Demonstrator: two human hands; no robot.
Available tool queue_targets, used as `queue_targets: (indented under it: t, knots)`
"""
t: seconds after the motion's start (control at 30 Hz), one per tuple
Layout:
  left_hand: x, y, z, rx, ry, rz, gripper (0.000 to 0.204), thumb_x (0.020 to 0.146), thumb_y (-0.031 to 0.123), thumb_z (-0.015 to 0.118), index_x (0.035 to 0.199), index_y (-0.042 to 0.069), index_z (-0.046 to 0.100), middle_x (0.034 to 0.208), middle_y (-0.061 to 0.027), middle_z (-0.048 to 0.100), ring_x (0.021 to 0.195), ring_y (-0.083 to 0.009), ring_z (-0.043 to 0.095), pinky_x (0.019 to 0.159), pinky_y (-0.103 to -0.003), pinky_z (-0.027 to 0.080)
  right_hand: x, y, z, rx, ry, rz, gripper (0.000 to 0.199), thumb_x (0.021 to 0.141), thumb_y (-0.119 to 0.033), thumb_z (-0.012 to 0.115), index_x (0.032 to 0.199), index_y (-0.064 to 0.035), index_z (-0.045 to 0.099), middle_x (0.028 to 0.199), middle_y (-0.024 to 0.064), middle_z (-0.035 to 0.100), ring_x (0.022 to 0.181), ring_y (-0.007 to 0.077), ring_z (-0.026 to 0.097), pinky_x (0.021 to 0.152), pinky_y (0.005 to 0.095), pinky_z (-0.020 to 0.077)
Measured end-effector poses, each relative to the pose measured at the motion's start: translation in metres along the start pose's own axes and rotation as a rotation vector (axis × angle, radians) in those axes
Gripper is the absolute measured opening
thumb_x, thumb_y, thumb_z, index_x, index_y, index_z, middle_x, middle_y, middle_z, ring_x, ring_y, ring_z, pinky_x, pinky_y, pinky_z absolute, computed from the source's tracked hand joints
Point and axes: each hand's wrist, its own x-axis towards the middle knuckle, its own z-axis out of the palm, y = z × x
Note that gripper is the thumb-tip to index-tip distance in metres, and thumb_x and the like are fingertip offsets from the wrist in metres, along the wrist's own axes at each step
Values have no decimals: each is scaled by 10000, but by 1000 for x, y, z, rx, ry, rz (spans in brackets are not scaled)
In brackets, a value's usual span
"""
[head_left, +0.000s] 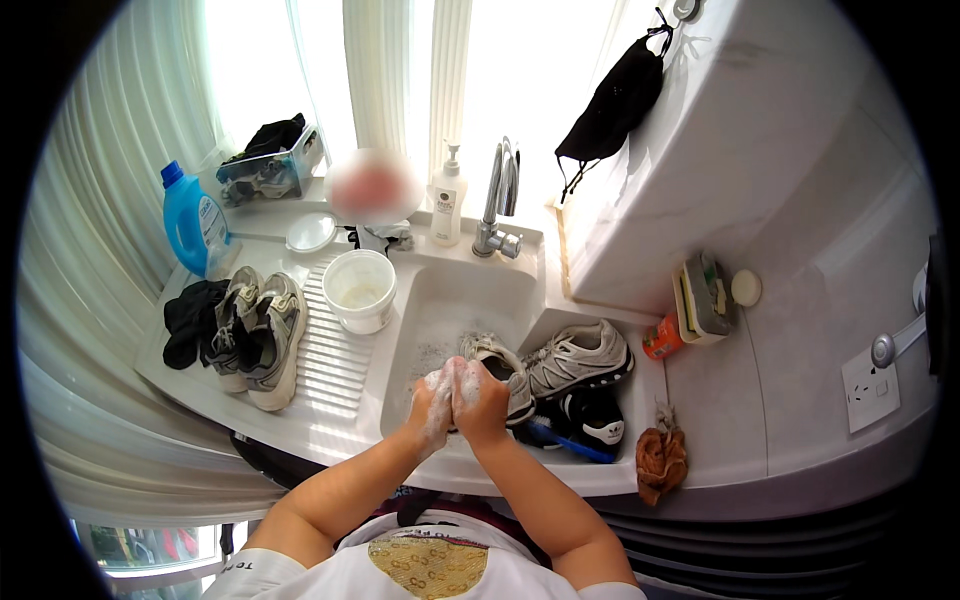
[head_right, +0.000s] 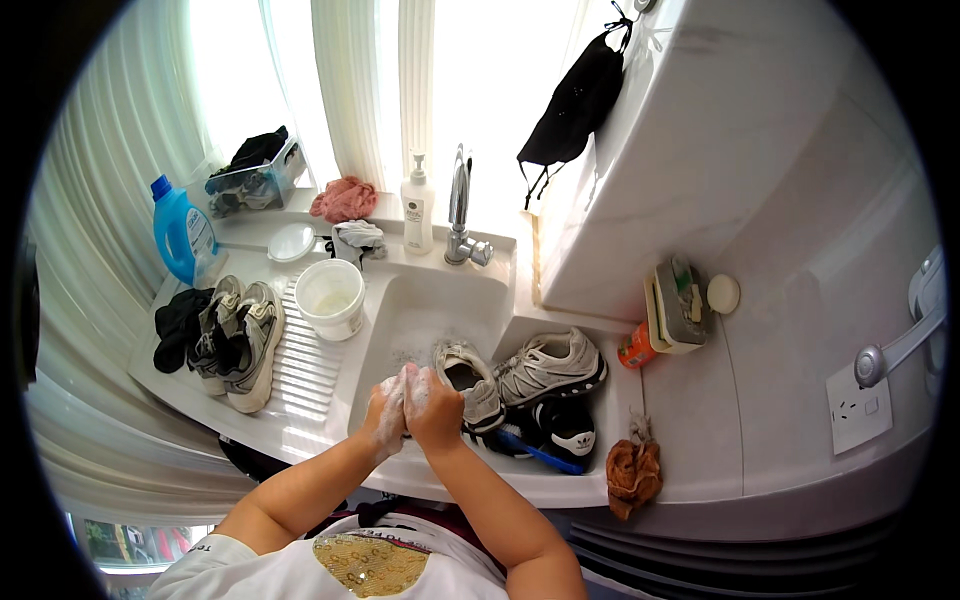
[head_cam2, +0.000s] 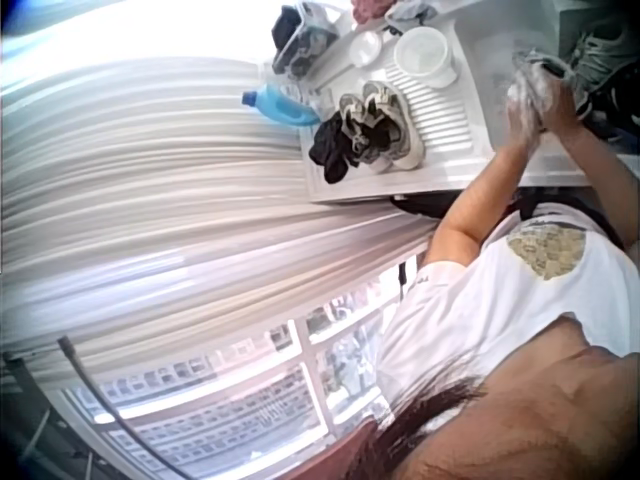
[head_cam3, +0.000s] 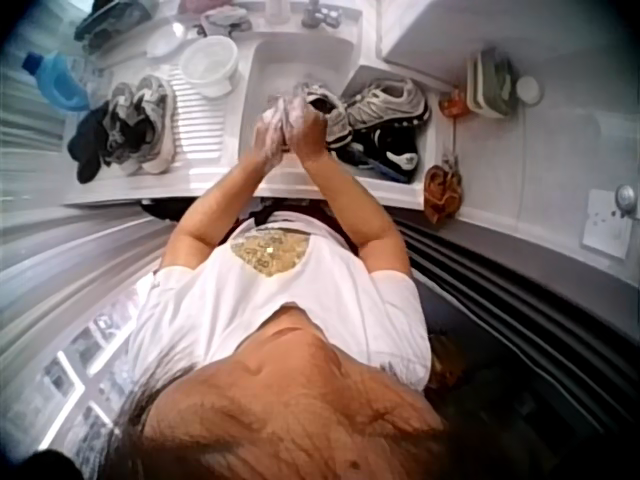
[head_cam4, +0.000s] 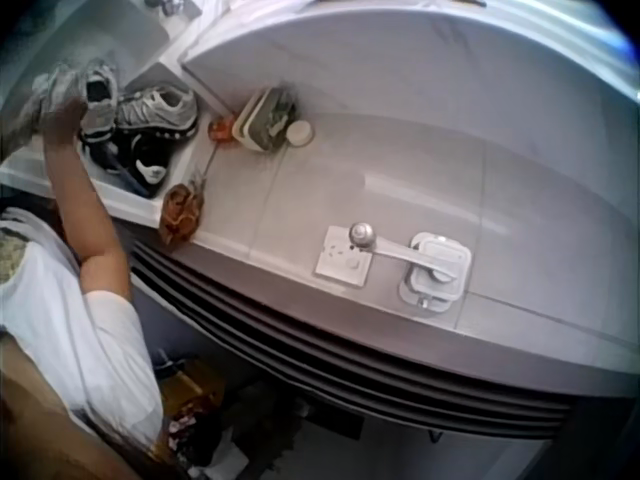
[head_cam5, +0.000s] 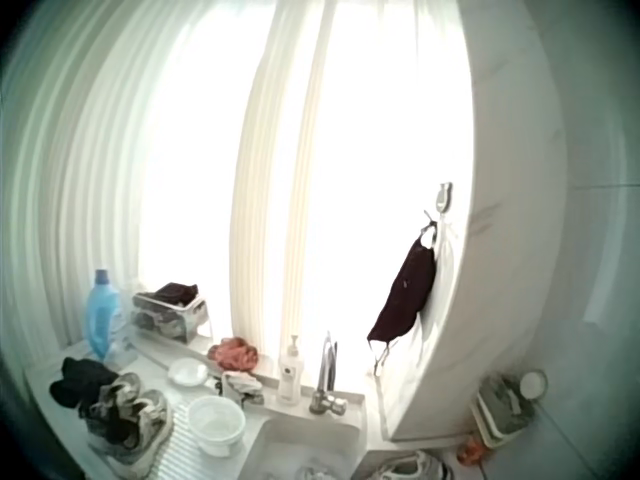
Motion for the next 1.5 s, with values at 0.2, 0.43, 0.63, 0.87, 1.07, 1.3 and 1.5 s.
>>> queue_targets:
  t: [0.2, 0.43, 0.63, 0.87, 1.07, 1.3, 1.5]
  knots:
    - [11, 4, -10, 54, -57, 2, 280, 908, 349, 539, 849, 79, 585, 686, -4, 539, 536, -100, 492, 474, -248, 403, -25, -22, -4, 38, -91, -342, 214, 825, -124, 581, 665, 6, 526, 578, 183, 520, 536, 365, 524, 492, 373, 413]
    - [2, 4, -2, -22, -37, -67, 299, 911, 367, 535, 799, 92, 568, 671, 21, 525, 548, -91, 493, 469, -270, 393, -19, -2, 3, -2, 29, -172, 141, 768, -134, 631, 718, -20, 566, 596, 182, 520, 553, 384, 533, 493, 399, 415]
    - [-4, 0, -2, 27, -17, -76, 251, 899, 327, 566, 784, 104, 560, 684, 14, 542, 595, -108, 529, 495, -275, 433, 0, 29, 3, -3, -41, 117, 145, 796, -131, 580, 698, -37, 531, 588, 155, 531, 557, 356, 555, 502, 423, 445]
    - [3, -6, -18, -5, -50, -90, 259, 912, 333, 535, 818, 93, 557, 720, 10, 553, 619, -110, 544, 498, -281, 442, -19, 22, 15, 22, -87, -125, 193, 752, -203, 631, 691, -50, 530, 613, 182, 548, 574, 372, 567, 526, 423, 458]
    - [25, -9, -35, 79, -61, -117, 319, 905, 374, 540, 832, 67, 584, 707, 8, 559, 608, -98, 520, 517, -278, 428, -38, -19, 5, 87, -164, -326, 137, 832, -103, 570, 745, 4, 575, 635, 182, 553, 568, 375, 534, 517, 376, 435]
    - [-3, 18, 0, -35, -99, -35, 457, 875, 515, 526, 816, 63, 547, 725, -19, 539, 647, -121, 537, 565, -279, 454, -4, 46, 1, 98, 16, 277, 315, 894, -269, 540, 748, 8, 575, 607, 164, 524, 571, 304, 517, 566, 356, 422]
    - [18, 15, -9, -60, -65, 104, 495, 880, 561, 475, 840, 70, 529, 806, -32, 527, 733, -120, 503, 680, -266, 434, 8, 8, -27, 161, -353, 386, 304, 876, -275, 597, 840, 27, 585, 666, 51, 551, 662, 164, 495, 648, 309, 429]
